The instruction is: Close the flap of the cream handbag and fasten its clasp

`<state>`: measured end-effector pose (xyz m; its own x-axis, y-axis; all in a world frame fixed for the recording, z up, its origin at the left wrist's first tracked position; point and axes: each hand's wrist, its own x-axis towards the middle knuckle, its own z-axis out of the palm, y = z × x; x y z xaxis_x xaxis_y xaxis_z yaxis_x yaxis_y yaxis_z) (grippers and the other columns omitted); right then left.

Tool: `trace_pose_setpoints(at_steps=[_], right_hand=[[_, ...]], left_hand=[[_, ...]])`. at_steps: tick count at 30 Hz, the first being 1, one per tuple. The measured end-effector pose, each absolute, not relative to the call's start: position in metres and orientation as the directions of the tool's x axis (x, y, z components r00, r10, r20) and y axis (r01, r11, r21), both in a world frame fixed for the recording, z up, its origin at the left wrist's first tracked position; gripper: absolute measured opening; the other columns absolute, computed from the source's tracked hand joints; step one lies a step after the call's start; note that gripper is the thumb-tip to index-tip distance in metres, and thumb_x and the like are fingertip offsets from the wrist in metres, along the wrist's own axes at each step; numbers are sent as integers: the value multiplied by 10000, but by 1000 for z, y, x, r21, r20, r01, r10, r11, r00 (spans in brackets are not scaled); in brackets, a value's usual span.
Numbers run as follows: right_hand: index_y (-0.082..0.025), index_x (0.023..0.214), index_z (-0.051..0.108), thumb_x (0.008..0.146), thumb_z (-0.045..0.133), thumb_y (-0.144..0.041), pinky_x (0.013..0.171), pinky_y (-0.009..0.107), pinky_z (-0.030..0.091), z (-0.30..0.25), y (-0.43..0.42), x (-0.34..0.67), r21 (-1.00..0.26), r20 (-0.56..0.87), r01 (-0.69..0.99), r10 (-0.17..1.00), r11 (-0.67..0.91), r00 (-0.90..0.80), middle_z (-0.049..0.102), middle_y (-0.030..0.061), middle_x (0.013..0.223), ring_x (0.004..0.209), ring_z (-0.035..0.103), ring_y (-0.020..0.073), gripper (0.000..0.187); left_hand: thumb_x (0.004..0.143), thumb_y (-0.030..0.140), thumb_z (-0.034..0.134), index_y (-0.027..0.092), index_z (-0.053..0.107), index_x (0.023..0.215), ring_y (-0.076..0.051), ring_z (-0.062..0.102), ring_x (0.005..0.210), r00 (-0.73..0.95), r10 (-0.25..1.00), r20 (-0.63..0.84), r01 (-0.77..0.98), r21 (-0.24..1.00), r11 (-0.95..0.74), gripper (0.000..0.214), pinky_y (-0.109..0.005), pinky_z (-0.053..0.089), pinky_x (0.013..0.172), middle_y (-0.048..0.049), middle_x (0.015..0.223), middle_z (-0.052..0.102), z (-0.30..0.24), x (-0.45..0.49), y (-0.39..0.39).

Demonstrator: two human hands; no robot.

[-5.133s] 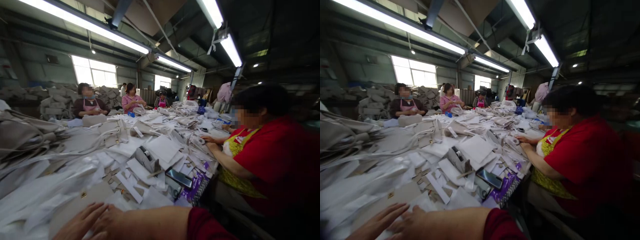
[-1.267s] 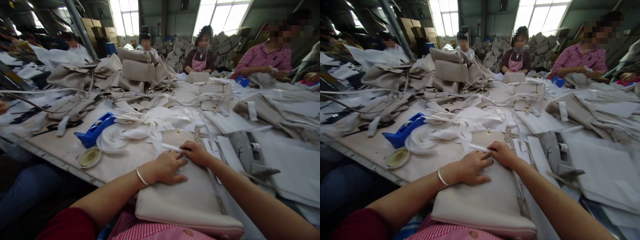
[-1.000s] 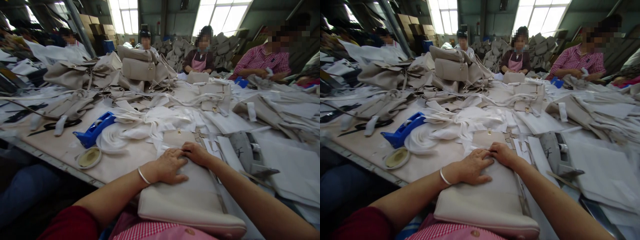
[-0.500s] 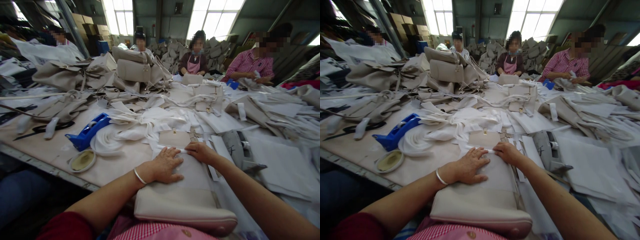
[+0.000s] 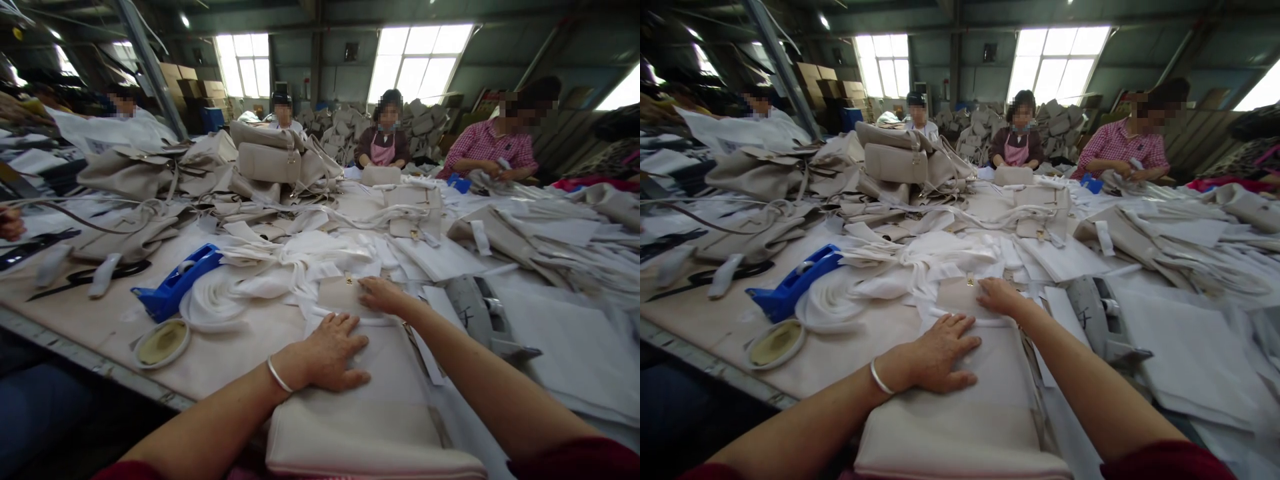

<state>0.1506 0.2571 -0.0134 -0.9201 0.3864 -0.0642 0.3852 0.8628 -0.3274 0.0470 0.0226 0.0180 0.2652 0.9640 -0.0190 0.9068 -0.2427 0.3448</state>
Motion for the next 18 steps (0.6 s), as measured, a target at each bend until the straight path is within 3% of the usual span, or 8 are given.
trace_pose_setpoints(at_steps=[5, 10, 12, 15, 18], right_hand=[[-113, 1261, 602, 782, 737, -416, 957, 435, 480, -14, 253, 118, -267, -79, 537, 537, 800, -840, 681, 191, 1223, 1136, 632, 341, 582], [-81, 1410, 444, 821, 643, -515, 837, 398, 500, 21, 250, 125, -244, 11, 643, 665, 726, -747, 683, 204, 1174, 1040, 662, 341, 758], [-114, 1354, 522, 824, 625, -556, 779, 378, 492, 40, 244, 134, -238, 22, 617, 639, 750, -769, 720, 167, 1063, 960, 675, 326, 697], [-207, 1029, 728, 823, 641, -555, 713, 324, 465, 61, 225, 149, -250, -28, 498, 508, 831, -861, 741, 79, 854, 829, 677, 269, 413], [-239, 851, 759, 894, 602, -460, 734, 285, 455, 70, 200, 165, -332, -46, 324, 328, 886, -944, 735, 41, 860, 829, 665, 211, 274]], left_hand=[[849, 642, 540, 205, 504, 1395, -460, 367, 1396, 267, 963, -22, 904, 351, -243, 700, -644, 296, 1122, -241, 1526, 380, 19, 46, 22], [849, 652, 538, 213, 506, 1398, -453, 381, 1385, 270, 963, -14, 903, 351, -248, 703, -633, 308, 1114, -233, 1513, 396, 17, 45, 23], [847, 657, 536, 215, 514, 1393, -454, 404, 1364, 274, 962, -9, 903, 346, -254, 702, -635, 323, 1099, -228, 1498, 416, 17, 45, 24], [844, 658, 539, 219, 534, 1378, -437, 438, 1333, 289, 957, 5, 898, 345, -273, 691, -620, 344, 1085, -218, 1467, 456, 15, 45, 26], [848, 654, 536, 221, 550, 1366, -418, 471, 1302, 296, 955, 18, 889, 362, -282, 675, -592, 362, 1081, -199, 1415, 518, 13, 44, 26]])
